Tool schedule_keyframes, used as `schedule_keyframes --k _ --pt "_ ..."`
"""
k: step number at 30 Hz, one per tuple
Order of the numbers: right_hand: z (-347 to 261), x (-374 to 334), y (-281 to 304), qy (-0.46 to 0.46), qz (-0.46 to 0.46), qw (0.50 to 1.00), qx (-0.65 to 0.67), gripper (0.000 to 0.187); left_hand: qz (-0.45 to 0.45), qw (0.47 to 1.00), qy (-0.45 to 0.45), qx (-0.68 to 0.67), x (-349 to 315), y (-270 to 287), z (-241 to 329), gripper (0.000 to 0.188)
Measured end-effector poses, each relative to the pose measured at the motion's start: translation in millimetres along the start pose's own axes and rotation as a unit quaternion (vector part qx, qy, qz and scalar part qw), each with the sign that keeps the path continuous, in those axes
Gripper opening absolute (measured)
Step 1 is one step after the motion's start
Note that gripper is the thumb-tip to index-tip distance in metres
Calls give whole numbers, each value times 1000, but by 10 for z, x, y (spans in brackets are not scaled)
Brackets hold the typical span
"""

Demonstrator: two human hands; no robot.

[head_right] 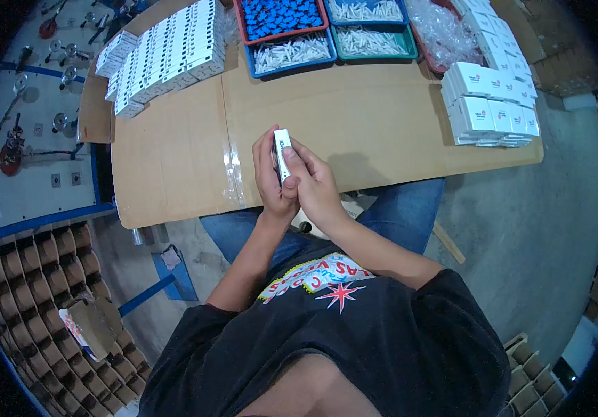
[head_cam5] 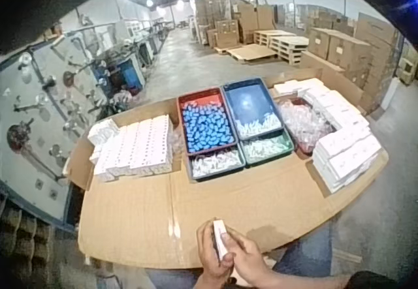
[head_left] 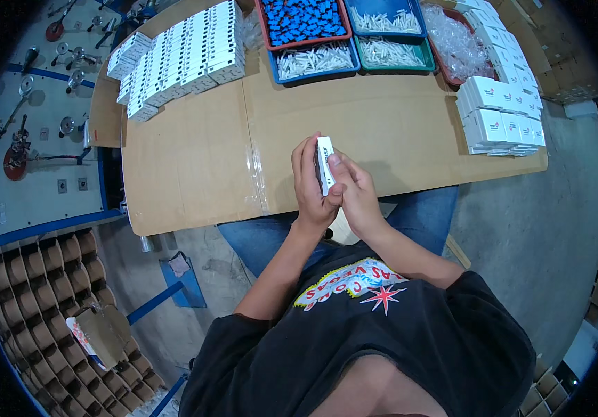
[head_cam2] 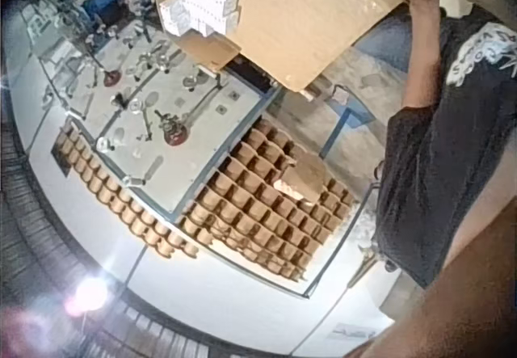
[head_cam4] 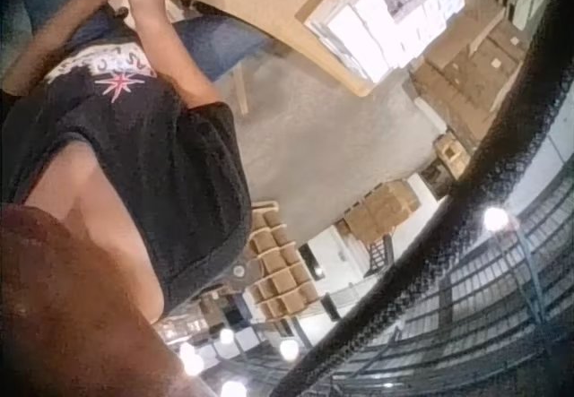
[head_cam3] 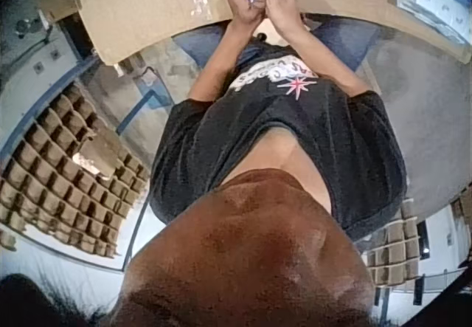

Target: The person assembles small white cardboard boxes at a workbench. They place small plastic bags containing white and blue components into the boxes, fold the flaps to close them, and stack the finished units. The process is repeated for multiple boxes using components from trays on the table.

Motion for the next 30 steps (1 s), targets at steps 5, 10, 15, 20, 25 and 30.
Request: schedule_keyframes --k 5,10,15,20,25,30 --pt "-37 -17 -10 19 -41 996 -78 43 23 1000 4 -11 -57 38 4 95" --pt "-85 -58 -6 54 -84 986 -132 43 41 999 -16 -5 -63 51 73 93" --pt "-169 -92 -25 56 -76 985 -142 47 60 998 -29 -12 -73 38 75 93" --pt "-181 -138 -37 60 -60 986 -141 50 90 995 -21 -39 -128 42 44 97" --pt "-188 -123 -43 82 -62 982 -157 53 125 988 11 -95 -99 -3 -26 101" --pt "-233 79 106 67 -101 959 -257 49 204 871 260 -364 5 6 -278 83"
Point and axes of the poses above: each hand's wrist, its own x-axis towards the middle knuckle, its own y-axis out of the back of the hand, z = x × y, the point moved 6 cm from there along x, towards the middle knuckle, and after that the axes turned 3 degrees about -x, right-handed, at the moved point
